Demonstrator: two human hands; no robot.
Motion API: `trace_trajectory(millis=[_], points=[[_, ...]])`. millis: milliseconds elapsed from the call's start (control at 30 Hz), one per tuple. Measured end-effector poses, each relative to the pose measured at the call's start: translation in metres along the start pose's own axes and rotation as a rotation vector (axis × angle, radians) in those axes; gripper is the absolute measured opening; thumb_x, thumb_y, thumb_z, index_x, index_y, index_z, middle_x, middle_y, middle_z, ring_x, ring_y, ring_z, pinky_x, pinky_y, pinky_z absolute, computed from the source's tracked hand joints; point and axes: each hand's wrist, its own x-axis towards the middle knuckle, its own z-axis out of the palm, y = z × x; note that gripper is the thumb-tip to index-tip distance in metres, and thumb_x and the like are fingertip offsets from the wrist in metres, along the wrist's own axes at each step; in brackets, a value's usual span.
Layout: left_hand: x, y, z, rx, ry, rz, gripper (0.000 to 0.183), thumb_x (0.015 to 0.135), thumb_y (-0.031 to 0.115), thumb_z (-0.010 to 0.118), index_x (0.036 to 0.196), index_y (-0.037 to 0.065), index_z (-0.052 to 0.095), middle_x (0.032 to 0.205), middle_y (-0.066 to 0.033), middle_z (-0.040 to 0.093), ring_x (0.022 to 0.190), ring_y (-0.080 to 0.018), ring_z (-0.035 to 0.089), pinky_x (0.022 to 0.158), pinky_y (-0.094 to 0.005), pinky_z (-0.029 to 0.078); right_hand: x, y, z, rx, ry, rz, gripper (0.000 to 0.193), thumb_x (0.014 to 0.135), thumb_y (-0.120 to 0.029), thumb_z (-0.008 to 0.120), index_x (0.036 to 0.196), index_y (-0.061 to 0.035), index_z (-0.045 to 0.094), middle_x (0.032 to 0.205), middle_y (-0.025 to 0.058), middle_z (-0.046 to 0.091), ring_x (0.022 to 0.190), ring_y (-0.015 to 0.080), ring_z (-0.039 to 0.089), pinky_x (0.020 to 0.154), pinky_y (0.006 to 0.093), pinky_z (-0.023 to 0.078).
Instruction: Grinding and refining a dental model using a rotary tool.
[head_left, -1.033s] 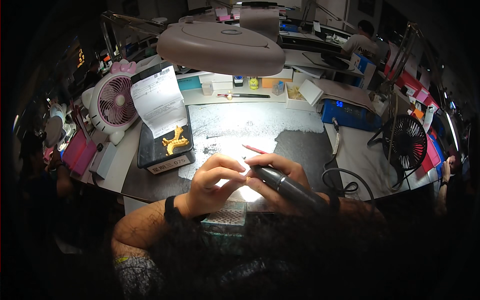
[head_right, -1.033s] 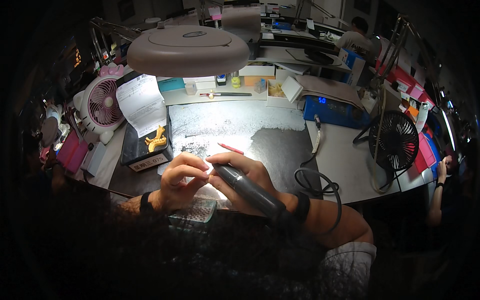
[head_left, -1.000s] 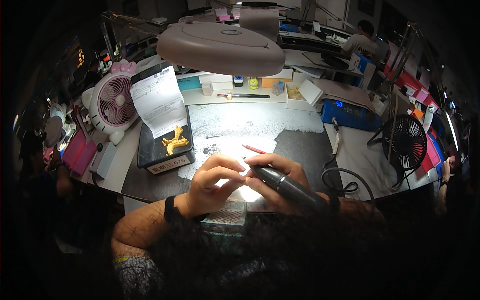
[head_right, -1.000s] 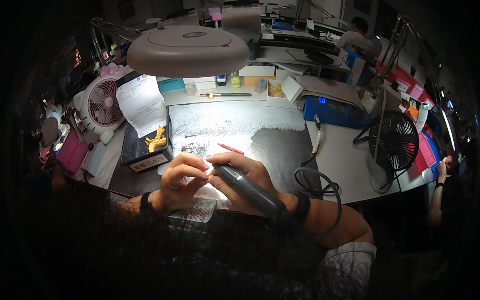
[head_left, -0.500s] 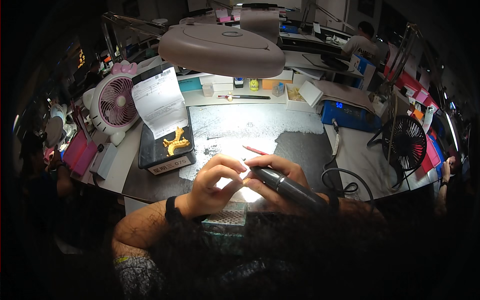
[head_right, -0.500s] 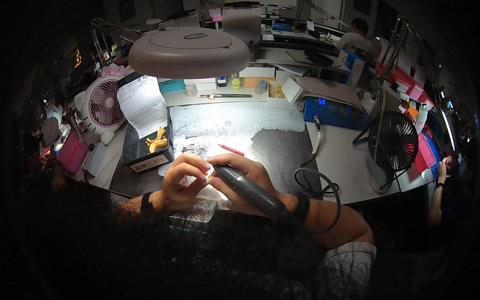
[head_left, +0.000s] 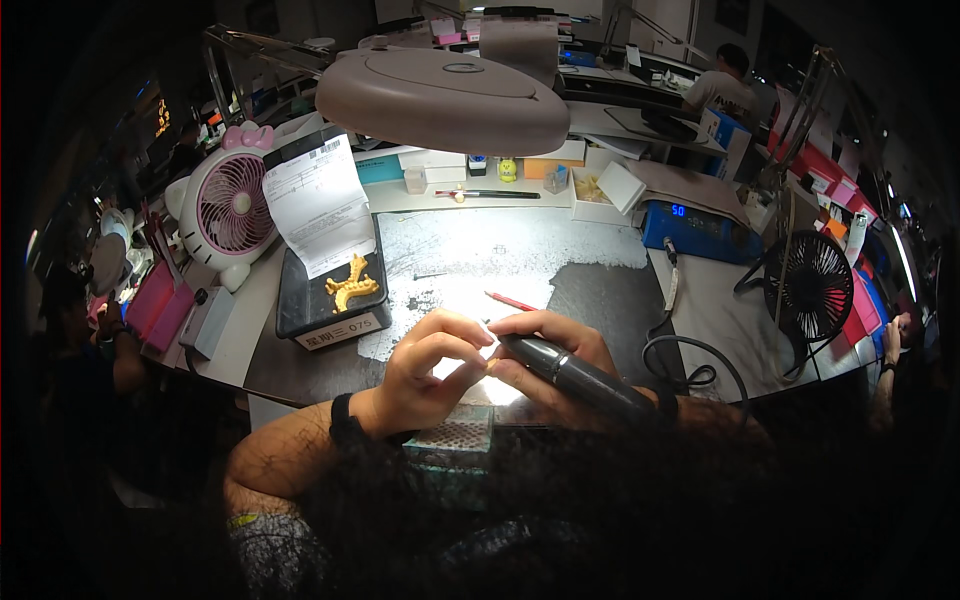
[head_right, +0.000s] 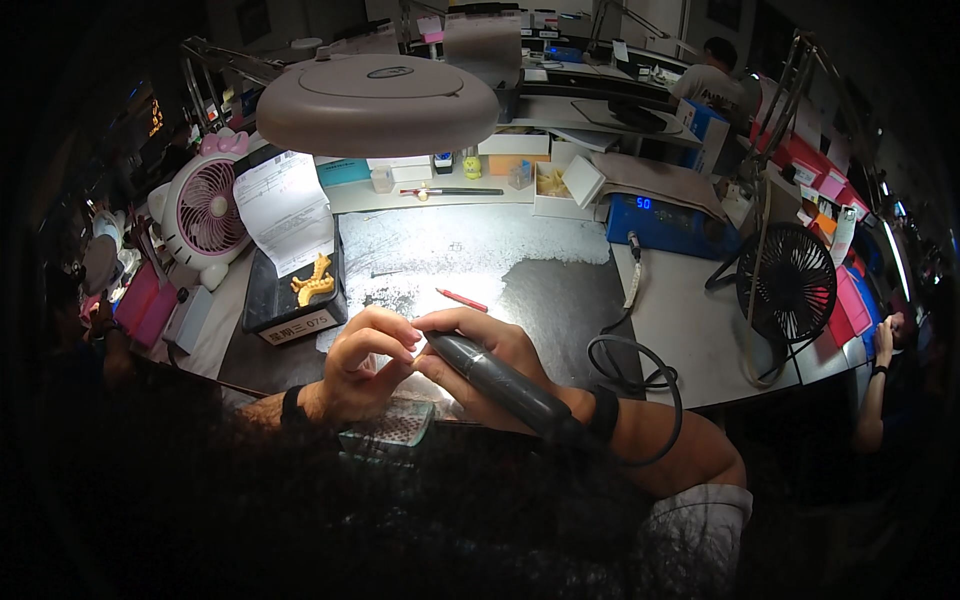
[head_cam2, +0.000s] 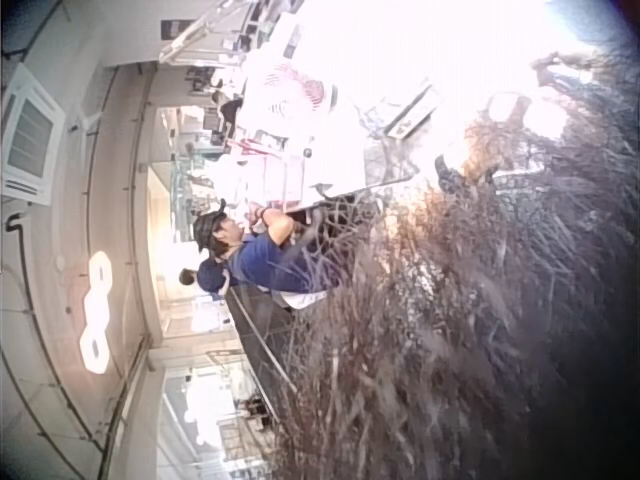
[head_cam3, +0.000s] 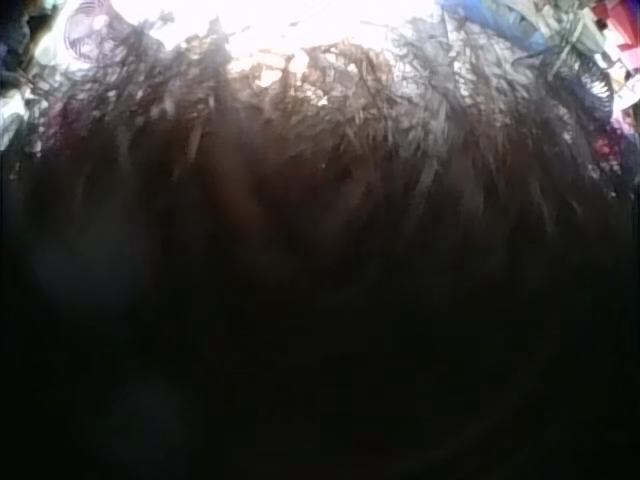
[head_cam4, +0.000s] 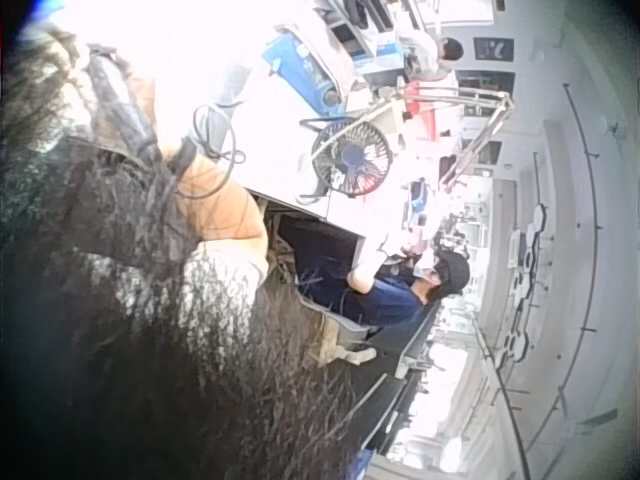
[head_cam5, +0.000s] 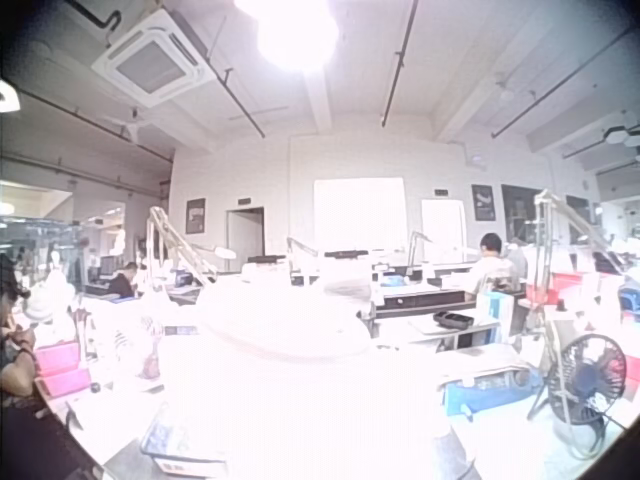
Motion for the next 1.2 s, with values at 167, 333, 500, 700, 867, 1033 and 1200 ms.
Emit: trace_trajectory(millis=[167, 333, 500, 700, 867, 1033, 1200], points=[[-0.0016, -0.0008, -0.0003, -0.019, 0.007, -0.009, 0.024, 0.082, -0.01, 0.071, 0.098, 0.006, 0.062, 0.105, -0.0104, 0.061, 0.097, -0.0214, 0.062, 0.083, -0.0318, 0.05, -0.0001, 0.0003, -0.0001, 0.004, -0.01, 0.019, 0.033, 0.089, -0.006, 0.074, 0.119, 0.0001, 0.062, 0.1, 0.0109, 0.07, 0.087, 0.013, 0.07, 0.074, 0.0237, 0.056], [0.0011, 0.0019, -0.0011, -0.014, -0.018, -0.01, 0.025, 0.082, -0.01, 0.071, 0.098, 0.006, 0.062, 0.105, -0.0103, 0.061, 0.098, -0.0216, 0.062, 0.084, -0.0322, 0.05, 0.0003, -0.0011, -0.0006, -0.021, -0.001, -0.005, 0.033, 0.089, -0.006, 0.074, 0.118, 0.0003, 0.063, 0.099, 0.0105, 0.07, 0.085, 0.0126, 0.07, 0.073, 0.0236, 0.056], [-0.0008, 0.0004, -0.0014, -0.01, -0.015, -0.004, 0.025, 0.082, -0.011, 0.07, 0.098, 0.006, 0.062, 0.105, -0.0103, 0.061, 0.099, -0.0219, 0.062, 0.084, -0.0325, 0.05, 0.0008, -0.0007, 0.0001, -0.008, -0.005, 0.007, 0.032, 0.088, -0.006, 0.074, 0.118, 0.0003, 0.063, 0.099, 0.0101, 0.069, 0.085, 0.0121, 0.069, 0.072, 0.0234, 0.055], [0.0001, 0.0009, -0.0015, -0.004, -0.004, -0.004, 0.024, 0.081, -0.009, 0.072, 0.095, 0.006, 0.062, 0.106, -0.0098, 0.063, 0.099, -0.0232, 0.064, 0.084, -0.0322, 0.053, 0.0005, 0.0009, -0.0003, 0.007, -0.015, 0.011, 0.033, 0.089, -0.005, 0.073, 0.119, 0.0004, 0.062, 0.098, 0.0094, 0.069, 0.084, 0.0114, 0.068, 0.072, 0.0229, 0.055], [0.0014, 0.0027, -0.0019, -0.011, 0.001, 0.0, 0.024, 0.081, -0.01, 0.072, 0.096, 0.006, 0.062, 0.106, -0.0097, 0.063, 0.098, -0.0231, 0.065, 0.083, -0.0321, 0.053, -0.0001, -0.0004, -0.0004, 0.009, -0.022, 0.024, 0.033, 0.088, -0.005, 0.073, 0.119, 0.0003, 0.062, 0.097, 0.0092, 0.069, 0.084, 0.0113, 0.068, 0.072, 0.0226, 0.055], [0.0008, 0.0023, -0.001, 0.044, 0.005, 0.022, 0.027, 0.08, -0.009, 0.073, 0.102, 0.005, 0.067, 0.104, -0.0092, 0.064, 0.095, -0.0223, 0.064, 0.08, -0.032, 0.053, -0.0013, -0.0004, -0.0002, -0.008, 0.004, 0.025, 0.034, 0.088, -0.004, 0.074, 0.119, -0.0001, 0.061, 0.096, 0.0097, 0.069, 0.086, 0.0121, 0.069, 0.073, 0.0228, 0.055], [0.0013, 0.0039, -0.0021, 0.085, 0.013, 0.052, 0.027, 0.079, -0.009, 0.074, 0.101, 0.005, 0.069, 0.103, -0.0089, 0.064, 0.093, -0.0217, 0.064, 0.078, -0.0314, 0.052, -0.0013, -0.0029, -0.0005, -0.04, 0.018, 0.023, 0.034, 0.088, -0.004, 0.074, 0.119, -0.0006, 0.061, 0.094, 0.0097, 0.07, 0.086, 0.0126, 0.07, 0.073, 0.0233, 0.056]])
